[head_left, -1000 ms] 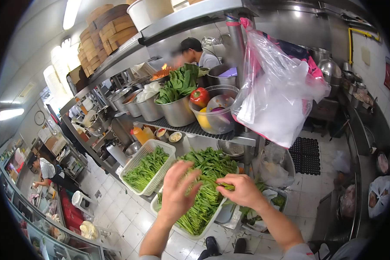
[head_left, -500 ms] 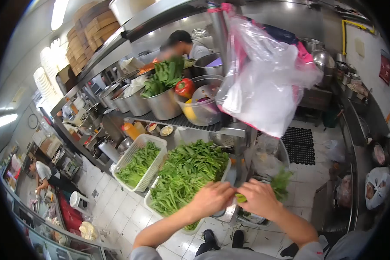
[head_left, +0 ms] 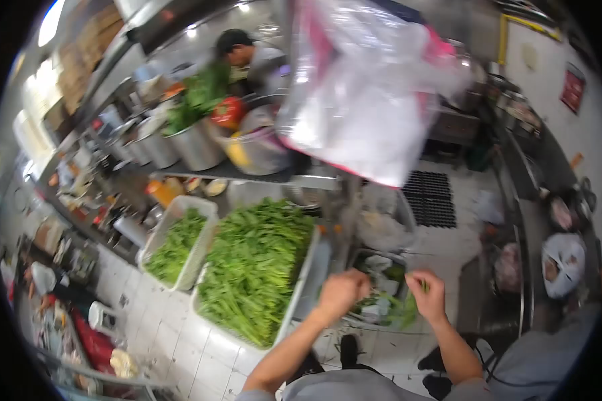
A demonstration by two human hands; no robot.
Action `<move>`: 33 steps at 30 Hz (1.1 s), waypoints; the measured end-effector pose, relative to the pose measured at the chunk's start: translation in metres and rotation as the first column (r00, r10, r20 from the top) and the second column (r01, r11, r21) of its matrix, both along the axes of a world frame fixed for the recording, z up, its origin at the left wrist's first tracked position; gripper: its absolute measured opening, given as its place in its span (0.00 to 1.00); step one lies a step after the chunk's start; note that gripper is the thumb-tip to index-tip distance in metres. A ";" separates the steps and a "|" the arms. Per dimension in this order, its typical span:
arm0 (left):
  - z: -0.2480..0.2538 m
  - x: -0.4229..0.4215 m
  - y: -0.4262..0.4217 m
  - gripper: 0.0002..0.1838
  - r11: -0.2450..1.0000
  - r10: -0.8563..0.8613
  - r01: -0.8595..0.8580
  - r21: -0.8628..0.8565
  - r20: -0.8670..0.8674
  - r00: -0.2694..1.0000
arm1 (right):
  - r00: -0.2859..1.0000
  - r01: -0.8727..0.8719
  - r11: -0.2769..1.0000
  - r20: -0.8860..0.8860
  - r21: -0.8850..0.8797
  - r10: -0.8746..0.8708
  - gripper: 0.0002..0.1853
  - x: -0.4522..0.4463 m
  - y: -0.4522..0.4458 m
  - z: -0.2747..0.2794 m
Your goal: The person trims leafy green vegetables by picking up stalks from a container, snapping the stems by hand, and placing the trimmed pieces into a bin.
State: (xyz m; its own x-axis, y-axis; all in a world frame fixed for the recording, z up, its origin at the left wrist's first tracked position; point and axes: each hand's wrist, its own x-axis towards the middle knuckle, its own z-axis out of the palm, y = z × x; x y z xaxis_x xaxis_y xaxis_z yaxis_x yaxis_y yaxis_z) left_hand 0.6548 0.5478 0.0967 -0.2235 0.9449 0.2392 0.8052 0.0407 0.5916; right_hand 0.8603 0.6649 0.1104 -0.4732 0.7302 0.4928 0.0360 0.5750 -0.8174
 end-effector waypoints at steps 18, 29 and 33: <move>0.086 -0.071 -0.162 0.10 0.919 0.374 -0.394 -0.012 0.338 0.863 | 0.971 -0.091 0.712 -0.222 -0.696 -0.093 0.08 0.019 0.036 -0.026; 0.079 -0.104 -0.236 0.08 0.881 0.473 -0.468 -0.071 0.160 0.866 | 0.931 -0.362 0.541 -0.317 -0.759 0.180 0.22 -0.032 -0.015 -0.023; 0.093 -0.078 -0.191 0.08 0.971 0.178 -0.214 0.106 0.277 0.944 | 0.827 -0.559 0.443 -0.429 -0.701 0.364 0.29 -0.076 -0.056 0.015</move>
State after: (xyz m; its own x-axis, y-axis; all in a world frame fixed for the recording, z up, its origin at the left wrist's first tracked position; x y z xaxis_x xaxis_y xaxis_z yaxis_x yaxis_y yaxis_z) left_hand 0.5771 0.3570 0.1901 -0.4732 0.8395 0.2670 0.6035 0.0881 0.7925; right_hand 0.7838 0.6085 0.1259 -0.8316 0.5547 -0.0282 -0.2380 -0.4017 -0.8843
